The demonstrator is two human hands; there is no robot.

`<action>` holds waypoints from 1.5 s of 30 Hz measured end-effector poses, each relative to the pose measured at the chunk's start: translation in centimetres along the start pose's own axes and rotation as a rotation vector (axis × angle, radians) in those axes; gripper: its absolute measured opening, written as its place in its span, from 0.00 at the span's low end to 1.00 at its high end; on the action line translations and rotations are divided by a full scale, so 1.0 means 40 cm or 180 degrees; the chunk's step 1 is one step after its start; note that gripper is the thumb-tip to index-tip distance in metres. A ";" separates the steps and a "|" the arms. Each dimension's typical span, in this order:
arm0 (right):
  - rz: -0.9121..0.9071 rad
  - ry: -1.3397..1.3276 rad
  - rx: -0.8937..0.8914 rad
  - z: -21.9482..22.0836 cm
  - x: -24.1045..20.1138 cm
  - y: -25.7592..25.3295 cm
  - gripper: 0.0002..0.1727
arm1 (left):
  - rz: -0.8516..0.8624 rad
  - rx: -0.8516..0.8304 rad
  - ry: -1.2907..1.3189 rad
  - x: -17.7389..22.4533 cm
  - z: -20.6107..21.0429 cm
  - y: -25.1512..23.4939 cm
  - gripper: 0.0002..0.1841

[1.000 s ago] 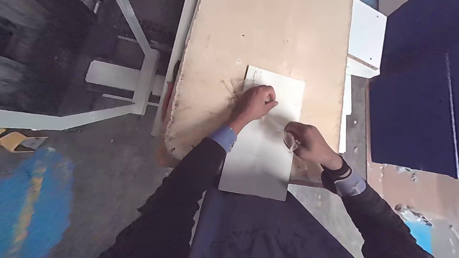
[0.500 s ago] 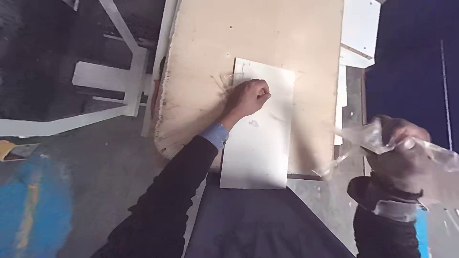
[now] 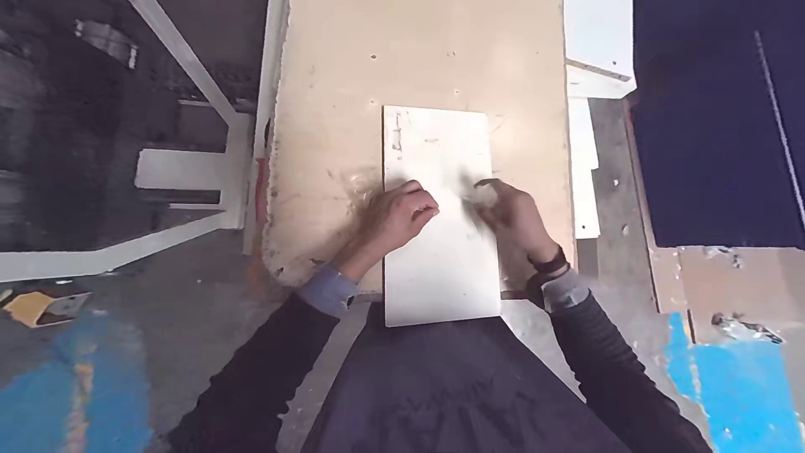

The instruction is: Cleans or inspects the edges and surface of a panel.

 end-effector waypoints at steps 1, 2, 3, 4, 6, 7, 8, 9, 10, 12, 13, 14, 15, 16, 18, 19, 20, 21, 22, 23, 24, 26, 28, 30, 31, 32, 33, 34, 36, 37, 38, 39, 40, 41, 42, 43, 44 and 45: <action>-0.0116 0.0303 -0.0064 0.017 -0.010 -0.012 0.19 | -0.0007 0.0087 -0.0009 -0.002 0.002 0.000 0.07; -0.0226 0.0536 -0.0075 0.028 -0.017 -0.018 0.17 | -0.0045 0.0128 -0.0044 -0.001 0.003 0.002 0.08; -0.0283 0.0678 -0.0049 0.028 -0.019 -0.019 0.15 | -0.0122 0.0135 -0.0106 0.003 0.002 0.004 0.08; -0.0271 0.0672 0.0002 0.012 -0.015 -0.015 0.15 | -0.0196 0.0133 -0.0179 0.007 0.001 0.004 0.09; -0.0170 0.0229 0.0289 -0.056 0.015 0.021 0.14 | -0.0279 0.0157 -0.0292 0.016 0.000 0.005 0.09; -0.0185 0.0002 0.0598 -0.102 0.035 0.043 0.13 | -0.0305 0.0181 -0.0329 0.018 0.001 0.004 0.09; -0.0234 -0.0251 0.0930 -0.148 0.054 0.065 0.12 | -0.0317 0.0213 -0.0342 0.021 0.000 0.005 0.09; -0.0310 -0.0633 0.1209 -0.188 0.070 0.086 0.10 | -0.0309 0.0243 -0.0343 0.025 -0.001 0.009 0.09; -0.0375 -0.1111 0.1360 -0.213 0.082 0.102 0.06 | -0.0301 0.0264 -0.0332 0.028 -0.001 0.012 0.08; -0.0416 -0.1927 0.1275 -0.228 0.090 0.118 0.05 | -0.0308 0.0301 -0.0231 0.029 -0.008 0.012 0.08; -0.0363 -0.2223 0.1115 -0.219 0.089 0.120 0.09 | -0.0322 0.0335 -0.0085 0.032 -0.014 0.010 0.09; -0.0274 -0.2507 0.1005 -0.198 0.087 0.116 0.12 | -0.0360 0.0369 0.0155 0.039 -0.023 0.007 0.10; -0.0204 -0.2896 0.0928 -0.168 0.085 0.108 0.14 | -0.0385 0.0433 0.0466 0.055 -0.033 0.004 0.11; -0.0206 -0.3391 0.0863 -0.132 0.080 0.099 0.16 | -0.0391 0.0497 0.0870 0.077 -0.039 0.001 0.12; -0.0268 -0.4325 0.0664 -0.059 0.052 0.072 0.17 | -0.0284 0.0552 0.2076 0.131 -0.039 -0.012 0.14; -0.0238 -0.4625 0.0562 -0.026 0.030 0.056 0.18 | -0.0160 0.0537 0.2930 0.162 -0.034 -0.021 0.17; -0.0145 -0.4800 0.0465 0.006 0.006 0.039 0.18 | -0.0008 0.0498 0.3821 0.196 -0.030 -0.031 0.20; -0.0021 -0.4891 0.0375 0.035 -0.019 0.026 0.21 | 0.0173 0.0491 0.4682 0.229 -0.032 -0.041 0.22; 0.0132 -0.4878 0.0301 0.062 -0.044 0.018 0.26 | 0.0371 0.0533 0.5484 0.259 -0.039 -0.050 0.25; 0.0276 -0.4816 0.0232 0.085 -0.068 0.015 0.30 | 0.0522 0.0608 0.6096 0.279 -0.049 -0.058 0.29; 0.0400 -0.4800 0.0180 0.105 -0.090 0.016 0.34 | 0.0630 0.0710 0.6508 0.290 -0.061 -0.062 0.32; 0.0624 -0.4966 0.0155 0.145 -0.124 0.026 0.37 | 0.0691 0.0942 0.6814 0.286 -0.074 -0.062 0.35; 0.0800 -0.5439 0.0074 0.185 -0.148 0.036 0.36 | 0.0719 0.1057 0.6846 0.267 -0.075 -0.057 0.35; 0.0826 -0.6126 -0.0129 0.213 -0.179 0.045 0.35 | 0.0506 0.1181 0.6339 0.246 -0.066 -0.050 0.34; 0.0743 -0.6379 -0.0236 0.217 -0.197 0.048 0.36 | 0.0282 0.1263 0.5619 0.231 -0.060 -0.043 0.33; 0.0637 -0.6557 -0.0337 0.214 -0.214 0.049 0.37 | -0.0026 0.1369 0.4583 0.215 -0.059 -0.033 0.30; 0.0544 -0.6605 -0.0367 0.207 -0.227 0.047 0.38 | -0.0234 0.1446 0.3502 0.206 -0.062 -0.023 0.25; 0.0466 -0.6549 -0.0325 0.198 -0.233 0.042 0.36 | -0.0312 0.1425 0.2620 0.208 -0.061 -0.021 0.21; 0.0496 -0.6251 -0.0061 0.196 -0.225 0.040 0.29 | -0.0304 0.1196 0.1482 0.227 -0.035 -0.025 0.17; 0.0538 -0.6050 0.0135 0.197 -0.213 0.043 0.26 | -0.0252 0.1089 0.1173 0.234 -0.018 -0.029 0.19; 0.0630 -0.5908 0.0351 0.197 -0.203 0.046 0.24 | -0.0224 0.1019 0.1039 0.235 -0.004 -0.032 0.20; 0.0702 -0.5801 0.0561 0.197 -0.192 0.051 0.22 | -0.0225 0.0969 0.0995 0.231 0.007 -0.035 0.21; 0.0690 -0.5669 0.0773 0.197 -0.178 0.058 0.21 | -0.0246 0.0889 0.1008 0.230 0.018 -0.036 0.22; 0.0611 -0.5427 0.0967 0.193 -0.161 0.067 0.21 | -0.0258 0.0813 0.1038 0.233 0.030 -0.035 0.23; 0.0478 -0.5145 0.1076 0.186 -0.141 0.073 0.21 | -0.0234 0.0741 0.1140 0.240 0.040 -0.031 0.24; 0.0350 -0.4905 0.1092 0.169 -0.124 0.077 0.21 | -0.0141 0.0688 0.1354 0.249 0.050 -0.027 0.26; 0.0242 -0.4786 0.1032 0.146 -0.109 0.082 0.22 | 0.0041 0.0660 0.1656 0.264 0.059 -0.021 0.29; 0.0220 -0.4924 0.1049 0.118 -0.098 0.080 0.25 | 0.0238 0.0618 0.1933 0.281 0.068 -0.012 0.34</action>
Point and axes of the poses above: each hand's wrist, its own y-axis away from the middle knuckle, its own z-axis out of the palm, x = y × z, the point moved 7 cm from there along -y, towards the middle knuckle, and after that the axes turned 10 degrees about -x, right-handed, at the moved point
